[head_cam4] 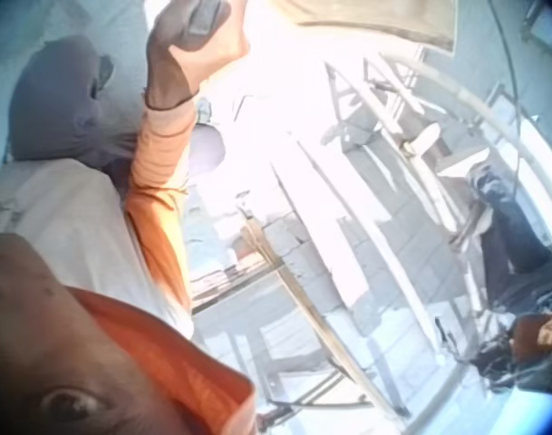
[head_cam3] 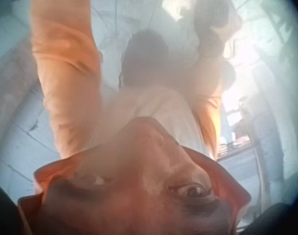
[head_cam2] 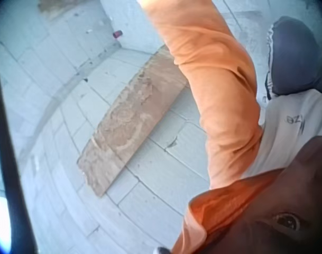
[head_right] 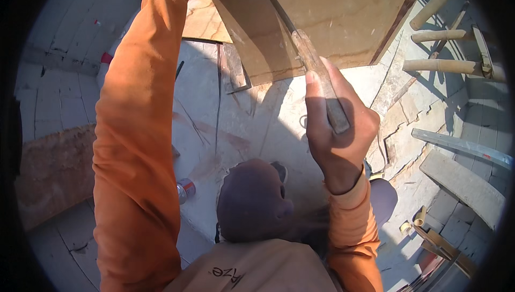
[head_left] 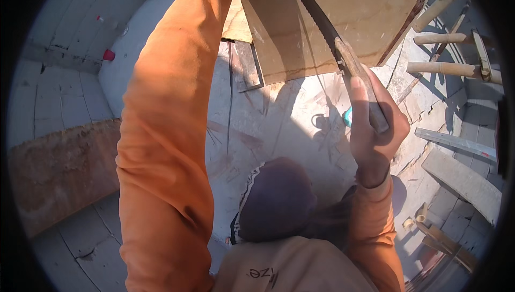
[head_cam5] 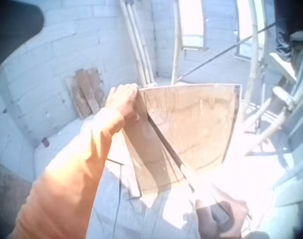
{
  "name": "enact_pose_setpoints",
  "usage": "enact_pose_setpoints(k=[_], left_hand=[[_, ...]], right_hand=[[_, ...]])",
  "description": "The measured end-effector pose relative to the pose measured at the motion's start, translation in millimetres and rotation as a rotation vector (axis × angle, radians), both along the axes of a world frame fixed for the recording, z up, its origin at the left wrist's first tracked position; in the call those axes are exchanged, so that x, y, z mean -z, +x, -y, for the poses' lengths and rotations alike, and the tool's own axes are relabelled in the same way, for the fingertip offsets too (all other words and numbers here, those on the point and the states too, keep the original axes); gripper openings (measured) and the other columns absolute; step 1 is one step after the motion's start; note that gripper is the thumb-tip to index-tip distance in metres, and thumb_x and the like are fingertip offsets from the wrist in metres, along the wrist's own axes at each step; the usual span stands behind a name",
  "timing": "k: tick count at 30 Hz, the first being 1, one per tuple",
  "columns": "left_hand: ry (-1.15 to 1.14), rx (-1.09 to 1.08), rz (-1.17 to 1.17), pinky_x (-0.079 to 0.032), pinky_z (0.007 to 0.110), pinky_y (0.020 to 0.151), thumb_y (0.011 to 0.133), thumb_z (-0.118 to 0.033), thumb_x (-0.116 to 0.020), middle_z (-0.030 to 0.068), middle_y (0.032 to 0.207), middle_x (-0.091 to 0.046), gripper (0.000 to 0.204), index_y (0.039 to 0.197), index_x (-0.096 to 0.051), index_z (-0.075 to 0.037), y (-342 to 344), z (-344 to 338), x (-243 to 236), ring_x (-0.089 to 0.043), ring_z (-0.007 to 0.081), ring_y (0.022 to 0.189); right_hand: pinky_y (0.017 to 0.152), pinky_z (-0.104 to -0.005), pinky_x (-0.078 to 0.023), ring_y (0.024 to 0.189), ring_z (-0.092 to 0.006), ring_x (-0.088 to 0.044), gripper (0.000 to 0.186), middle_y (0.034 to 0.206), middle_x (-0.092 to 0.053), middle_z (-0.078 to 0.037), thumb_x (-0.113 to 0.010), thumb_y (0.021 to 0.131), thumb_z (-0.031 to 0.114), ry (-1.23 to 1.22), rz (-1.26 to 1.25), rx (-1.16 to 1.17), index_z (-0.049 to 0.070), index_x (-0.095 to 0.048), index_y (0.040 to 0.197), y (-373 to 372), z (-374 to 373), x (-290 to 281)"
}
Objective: The person saws a hole into a wooden board with a hand saw while holding the board in place by hand.
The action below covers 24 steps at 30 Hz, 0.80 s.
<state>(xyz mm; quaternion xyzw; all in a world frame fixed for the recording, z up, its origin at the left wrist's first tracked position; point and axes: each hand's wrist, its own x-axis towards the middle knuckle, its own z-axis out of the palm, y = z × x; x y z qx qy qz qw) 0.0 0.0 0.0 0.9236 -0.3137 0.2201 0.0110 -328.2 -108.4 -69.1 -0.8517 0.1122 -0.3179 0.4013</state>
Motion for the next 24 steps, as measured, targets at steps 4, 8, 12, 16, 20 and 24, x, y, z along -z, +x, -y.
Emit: enact_pose_setpoints(k=[4,8,12,16,20,24], left_hand=[[-0.031,0.006,-0.032,-0.043,0.05,0.103,0.06,-0.017,-0.092,0.0144,0.119,-0.065,0.066,0.115,-0.057,-0.008,-14.6,-14.4,33.1,-0.057,0.0351,0.123],[-0.077,0.046,0.036,-0.043,0.05,0.103,0.06,-0.017,-0.092,0.0137,0.117,-0.065,0.065,0.114,-0.056,-0.009,-3.6,-3.4,31.3,-0.057,0.0352,0.121],[-0.059,0.079,0.069,-0.042,0.05,0.103,0.06,-0.018,-0.091,0.0136,0.117,-0.064,0.066,0.114,-0.055,-0.009,5.2,-3.2,20.2,-0.057,0.0353,0.12],[-0.063,0.067,0.157,-0.042,0.05,0.103,0.059,-0.021,-0.092,0.0131,0.118,-0.064,0.069,0.116,-0.055,-0.009,8.5,-10.8,13.5,-0.057,0.0349,0.121],[-0.06,0.073,0.094,-0.043,0.05,0.103,0.06,-0.019,-0.092,0.0128,0.119,-0.064,0.068,0.116,-0.054,-0.009,7.6,-0.5,15.1,-0.057,0.0344,0.121],[-0.05,0.039,0.072,-0.042,0.051,0.103,0.06,-0.017,-0.091,0.0135,0.12,-0.063,0.068,0.117,-0.054,-0.009,4.3,-8.2,7.8,-0.057,0.0345,0.122]], right_hand=[[0.066,-0.0246,-0.055,0.072,-0.0124,-0.072,0.028,0.081,-0.075,-0.014,-0.069,0.096,0.006,-0.009,-0.033,-0.017,-0.008,-0.071,0.12,-51.8,-5.2,5.7],[0.064,-0.0253,-0.054,0.072,-0.0103,-0.071,0.026,0.079,-0.074,-0.01,-0.068,0.097,0.006,0.028,-0.058,0.01,-0.008,-0.071,0.118,-13.0,-3.2,-5.4],[0.066,-0.0257,-0.055,0.073,-0.0117,-0.072,0.026,0.081,-0.074,-0.011,-0.069,0.095,0.002,-0.005,-0.008,0.004,-0.008,-0.071,0.119,-10.5,-0.4,-6.4],[0.065,-0.025,-0.056,0.071,-0.0131,-0.073,0.026,0.082,-0.075,-0.015,-0.069,0.095,0.001,-0.082,0.128,-0.046,-0.012,-0.07,0.118,-26.6,-2.7,14.4],[0.066,-0.0263,-0.056,0.072,-0.0141,-0.073,0.026,0.083,-0.075,-0.017,-0.071,0.093,0.0,0.108,0.017,0.01,-0.012,-0.07,0.116,9.0,-1.0,-1.0],[0.066,-0.0257,-0.055,0.072,-0.0124,-0.071,0.023,0.083,-0.074,-0.018,-0.072,0.093,0.002,-0.007,0.12,-0.063,-0.012,-0.071,0.111,-26.5,-4.0,16.2]])
